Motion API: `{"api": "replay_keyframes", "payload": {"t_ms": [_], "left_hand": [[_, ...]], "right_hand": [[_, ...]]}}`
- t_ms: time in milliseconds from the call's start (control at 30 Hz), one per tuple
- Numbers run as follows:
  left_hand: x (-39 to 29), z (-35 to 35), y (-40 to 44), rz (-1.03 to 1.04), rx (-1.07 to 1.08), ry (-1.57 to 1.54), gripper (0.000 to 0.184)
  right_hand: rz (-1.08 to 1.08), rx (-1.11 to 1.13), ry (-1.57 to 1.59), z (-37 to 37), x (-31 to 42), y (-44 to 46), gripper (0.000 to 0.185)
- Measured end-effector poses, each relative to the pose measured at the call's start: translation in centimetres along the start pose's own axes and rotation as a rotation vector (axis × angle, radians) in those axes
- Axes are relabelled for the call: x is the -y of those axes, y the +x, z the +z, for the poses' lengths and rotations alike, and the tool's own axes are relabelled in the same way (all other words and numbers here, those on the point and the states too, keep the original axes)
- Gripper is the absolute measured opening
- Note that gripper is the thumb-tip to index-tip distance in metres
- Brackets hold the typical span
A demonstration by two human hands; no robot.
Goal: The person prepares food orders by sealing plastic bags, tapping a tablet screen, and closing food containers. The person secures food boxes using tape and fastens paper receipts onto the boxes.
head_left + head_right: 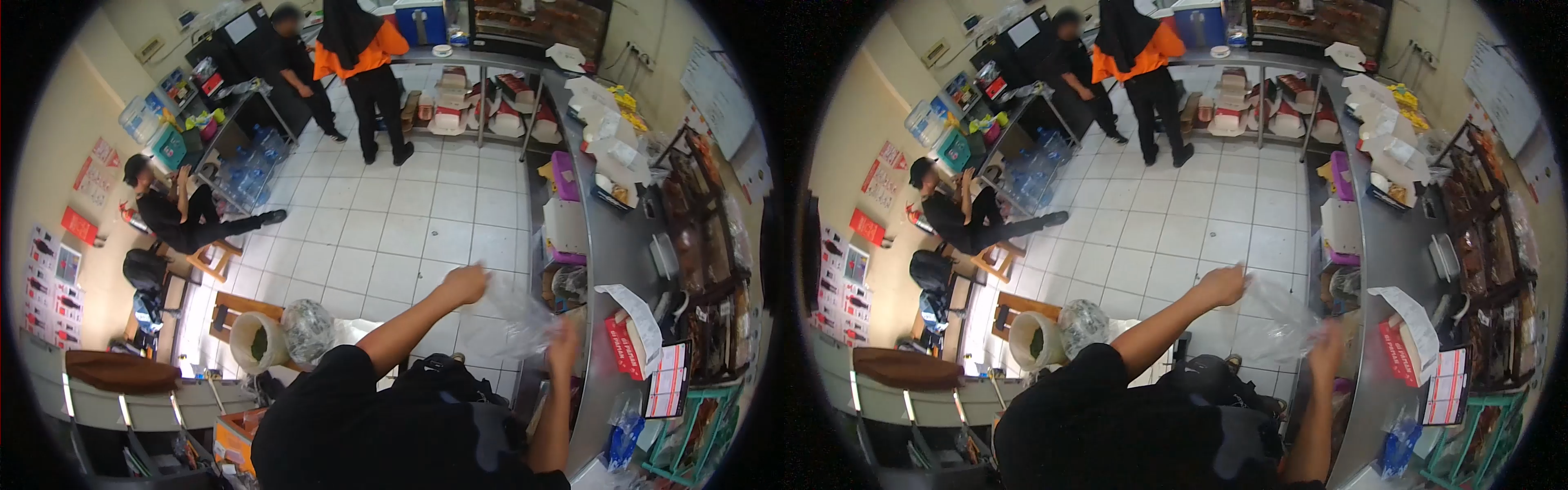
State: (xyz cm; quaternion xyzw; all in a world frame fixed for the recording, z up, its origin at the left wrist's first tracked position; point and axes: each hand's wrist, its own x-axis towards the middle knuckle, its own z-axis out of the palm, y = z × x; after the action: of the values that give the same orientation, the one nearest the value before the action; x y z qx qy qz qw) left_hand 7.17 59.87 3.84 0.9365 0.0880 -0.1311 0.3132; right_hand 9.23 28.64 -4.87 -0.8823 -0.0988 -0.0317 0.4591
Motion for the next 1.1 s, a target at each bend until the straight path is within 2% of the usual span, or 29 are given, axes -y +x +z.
{"api": "replay_keyframes", "payload": {"t_ms": [33, 100, 133, 200, 233, 267, 300, 333, 367, 400, 433, 467, 500, 533, 567, 667, 733, 800, 867, 900, 933, 1033, 1067, 1100], "left_hand": [[-3.5, -3.3, -2.3, 0.122, -0.096, -0.129, 0.038], [-6.9, -6.5, -8.0, 0.741, -0.716, -0.310, 0.042], [-5.3, -5.1, -8.0, 0.650, -0.620, -0.293, 0.043], [2.5, 1.5, -4.9, 0.512, -0.447, -0.266, 0.046], [10.0, 8.3, -4.2, 0.212, -0.224, 0.171, 0.051], [12.5, 11.6, -5.0, -0.090, 0.141, 0.294, 0.051], [17.2, 16.9, -4.7, -0.043, 0.231, 0.352, 0.050], [21.9, 21.6, -2.9, -0.184, 0.358, 0.139, 0.048], [13.9, 14.7, -5.2, -0.235, 0.226, 0.078, 0.049], [12.4, 12.8, -3.8, -0.263, 0.269, 0.046, 0.036], [11.7, 10.7, -3.4, -0.152, 0.056, -0.353, 0.030], [10.4, 8.0, -3.2, 0.030, -0.097, -0.731, 0.026], [4.8, 2.7, -4.5, 0.288, -0.490, -0.723, 0.025], [0.2, -1.7, -7.8, 0.126, -0.577, -0.718, 0.026], [3.1, -0.8, -8.5, 0.479, -0.822, -0.471, 0.026], [3.4, 1.2, -6.1, 0.308, -0.241, -0.296, 0.021], [18.8, 10.5, -3.1, 0.458, 0.027, 0.411, 0.017], [18.9, 12.8, -4.7, 0.373, 0.141, -0.047, 0.026], [13.3, 12.4, -6.3, 0.229, 0.009, -0.207, 0.034], [10.3, 12.1, -5.6, 0.155, -0.072, -0.287, 0.038], [8.1, 12.4, -3.7, 0.188, -0.026, -0.434, 0.041], [3.3, 13.2, 0.5, 0.207, 0.133, -0.814, 0.049], [1.8, 13.2, 2.0, 0.188, 0.200, -0.913, 0.051], [0.2, 13.5, 3.2, 0.166, 0.262, -1.012, 0.053]], "right_hand": [[-0.158, -0.252, 0.138, -2.6, 6.6, -0.1, 0.027], [-0.226, -0.276, 0.212, -5.2, 12.2, -1.3, 0.031], [-0.177, -0.172, 0.131, -5.1, 10.7, -2.1, 0.034], [0.020, 0.277, -0.289, -2.7, -0.6, -5.4, 0.041], [0.044, 0.490, -0.448, -0.3, -5.5, -7.7, 0.044], [-0.123, 0.581, -0.432, 1.1, -9.1, -9.7, 0.049], [0.128, 0.673, -0.357, 1.5, -5.1, -9.7, 0.049], [0.382, 0.731, -0.307, 2.0, -1.3, -9.6, 0.050], [0.304, 0.477, -0.131, 4.2, -4.6, -10.0, 0.051], [0.240, 0.286, 0.017, 4.6, -0.5, -7.5, 0.048], [0.665, 0.304, 0.337, 3.1, 2.8, -5.2, 0.044], [0.389, 0.135, 0.443, 2.2, 5.0, -3.4, 0.037], [0.082, -0.165, 0.404, 0.8, 9.2, -1.6, 0.042], [0.091, -0.071, 0.304, 0.0, 10.2, -1.8, 0.043], [0.099, 0.044, 0.214, -0.9, 11.2, -2.0, 0.044], [0.055, 0.506, 0.009, -2.4, 12.2, -2.9, 0.046], [0.830, 1.003, -0.204, 0.6, 2.5, -4.7, 0.047], [0.179, 0.739, -0.206, 3.3, -7.2, -12.3, 0.047], [0.149, 0.467, -0.155, 1.1, -4.7, -13.8, 0.054], [0.284, 0.273, -0.123, -0.8, -3.6, -14.0, 0.053], [0.394, 0.066, -0.107, -3.3, -3.1, -12.9, 0.053], [0.422, -0.624, -0.387, -11.0, -11.1, -11.3, 0.030], [0.558, -0.702, -0.376, -15.2, -12.1, -10.8, 0.031], [0.607, -0.736, -0.524, -18.6, -14.3, -10.9, 0.031]]}}
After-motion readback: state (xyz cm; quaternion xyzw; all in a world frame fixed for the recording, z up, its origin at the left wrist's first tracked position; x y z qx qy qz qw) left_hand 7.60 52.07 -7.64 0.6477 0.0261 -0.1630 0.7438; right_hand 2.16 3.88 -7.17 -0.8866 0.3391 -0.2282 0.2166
